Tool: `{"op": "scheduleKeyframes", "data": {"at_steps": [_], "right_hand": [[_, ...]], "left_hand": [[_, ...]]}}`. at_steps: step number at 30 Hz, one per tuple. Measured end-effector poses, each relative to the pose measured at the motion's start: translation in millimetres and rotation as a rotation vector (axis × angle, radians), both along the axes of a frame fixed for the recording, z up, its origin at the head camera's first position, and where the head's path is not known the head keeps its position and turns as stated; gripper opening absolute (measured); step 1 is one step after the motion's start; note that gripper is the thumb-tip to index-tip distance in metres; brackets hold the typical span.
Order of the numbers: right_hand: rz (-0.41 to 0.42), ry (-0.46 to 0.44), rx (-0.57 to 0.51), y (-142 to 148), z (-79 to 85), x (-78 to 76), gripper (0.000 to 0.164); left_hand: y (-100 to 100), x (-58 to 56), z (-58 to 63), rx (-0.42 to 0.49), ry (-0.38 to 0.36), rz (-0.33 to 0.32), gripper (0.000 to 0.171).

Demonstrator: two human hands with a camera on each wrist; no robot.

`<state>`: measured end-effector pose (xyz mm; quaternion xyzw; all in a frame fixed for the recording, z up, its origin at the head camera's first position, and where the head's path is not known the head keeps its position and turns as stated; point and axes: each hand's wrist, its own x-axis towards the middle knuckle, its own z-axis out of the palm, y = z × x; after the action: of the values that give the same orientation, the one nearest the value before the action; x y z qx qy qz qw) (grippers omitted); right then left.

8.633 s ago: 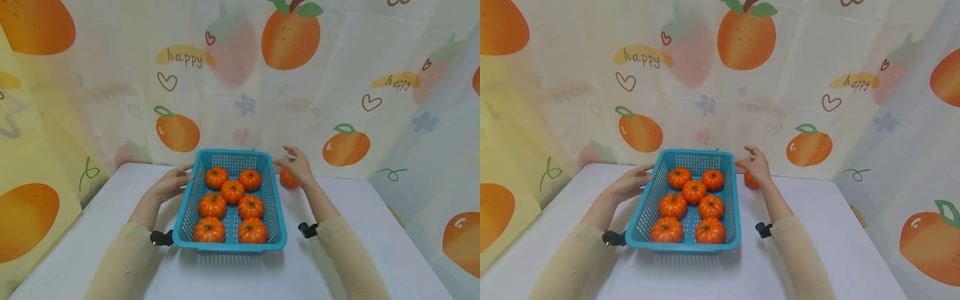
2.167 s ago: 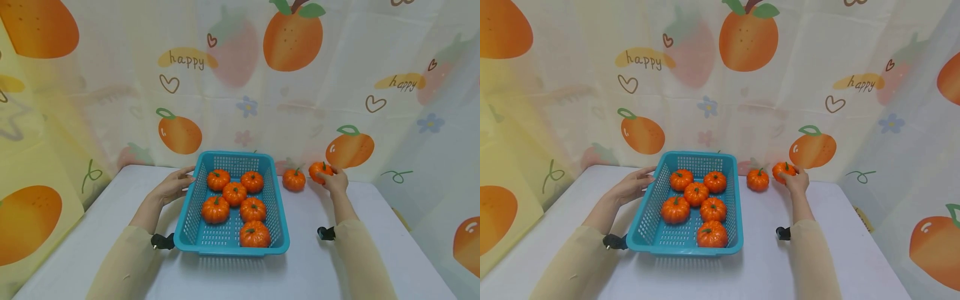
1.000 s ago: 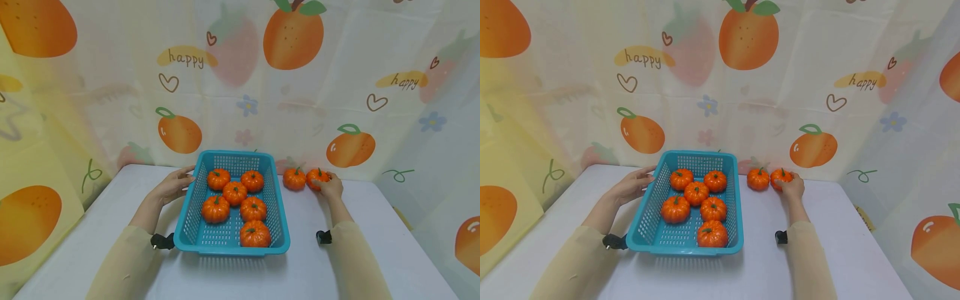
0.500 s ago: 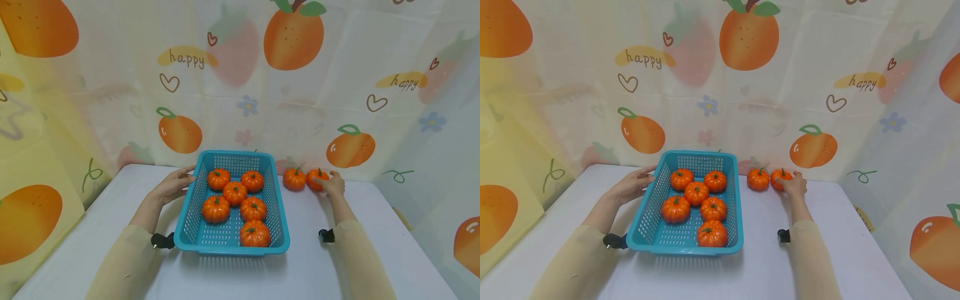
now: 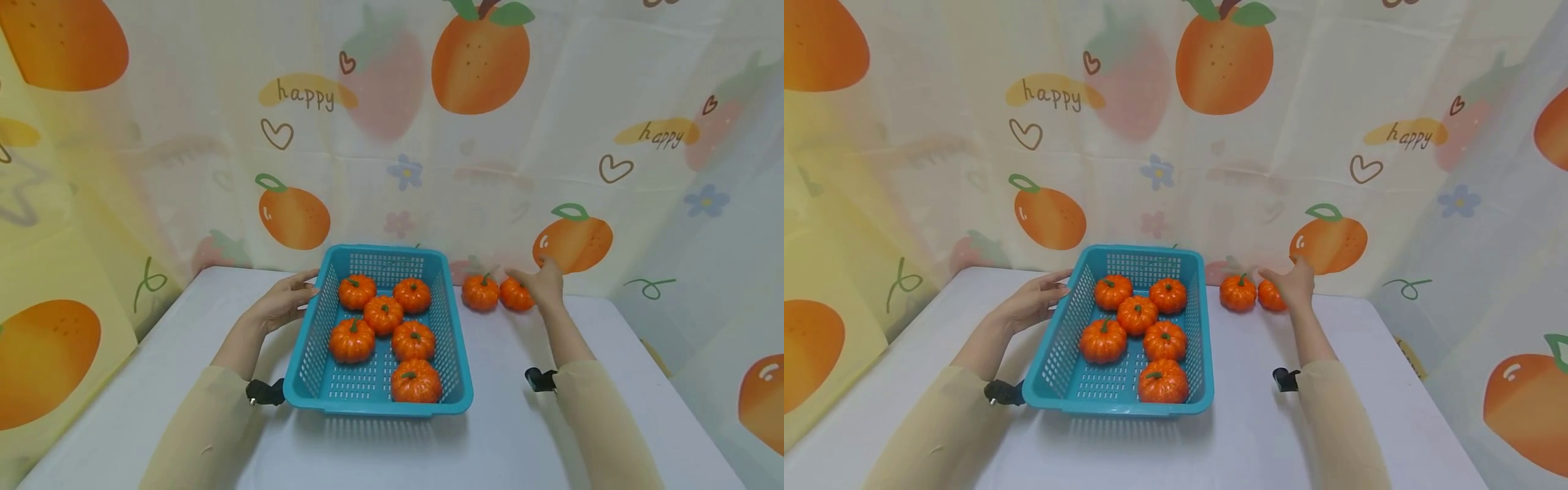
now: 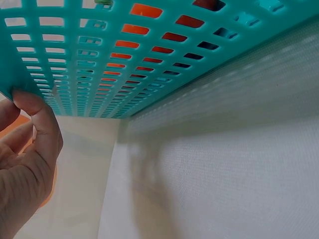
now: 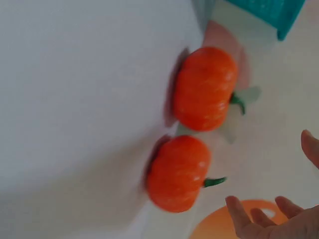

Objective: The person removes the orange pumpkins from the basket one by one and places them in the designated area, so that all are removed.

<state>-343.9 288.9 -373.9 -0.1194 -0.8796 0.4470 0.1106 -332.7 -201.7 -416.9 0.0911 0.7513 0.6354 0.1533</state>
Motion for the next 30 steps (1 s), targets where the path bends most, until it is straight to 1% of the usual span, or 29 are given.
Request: {"op": "scheduleKeyframes", "data": {"at_steps": [5, 10, 13, 16, 19, 21, 24, 27, 30], "right_hand": [[0.156, -0.05, -0.028, -21.9, 18.9, 9.5, 0.083], [0.313, -0.082, -0.045, -43.0, 30.8, 21.2, 0.076], [0.428, -0.071, -0.031, -53.0, 32.6, 28.6, 0.071], [0.542, -0.039, -0.009, -62.2, 32.8, 36.0, 0.067], [0.629, -0.028, 0.0, -71.9, 34.5, 43.2, 0.065], [0.68, -0.046, -0.005, -77.5, 36.2, 47.1, 0.063], [0.786, -0.078, -0.02, -85.6, 38.2, 52.1, 0.062], [0.924, -0.111, -0.016, -92.9, 38.4, 56.4, 0.059], [1.064, -0.167, 0.011, -100.7, 37.6, 61.6, 0.059]], "left_hand": [[-0.5, -0.5, 0.1, 0.001, 0.0, -0.001, 0.071], [0.7, -0.6, 0.8, -0.004, -0.001, 0.005, 0.069], [1.0, -0.6, 0.6, -0.01, -0.001, 0.009, 0.07], [0.6, -0.8, -0.4, -0.013, 0.002, 0.011, 0.07], [0.4, -0.3, -0.3, -0.014, 0.005, 0.008, 0.07], [0.3, 0.0, 0.1, -0.012, 0.004, 0.007, 0.07], [0.7, 0.4, 0.5, -0.008, 0.004, 0.006, 0.069], [0.8, 0.7, 0.2, -0.006, 0.006, 0.005, 0.069], [1.0, 1.4, -0.3, -0.009, 0.009, 0.008, 0.069]]}}
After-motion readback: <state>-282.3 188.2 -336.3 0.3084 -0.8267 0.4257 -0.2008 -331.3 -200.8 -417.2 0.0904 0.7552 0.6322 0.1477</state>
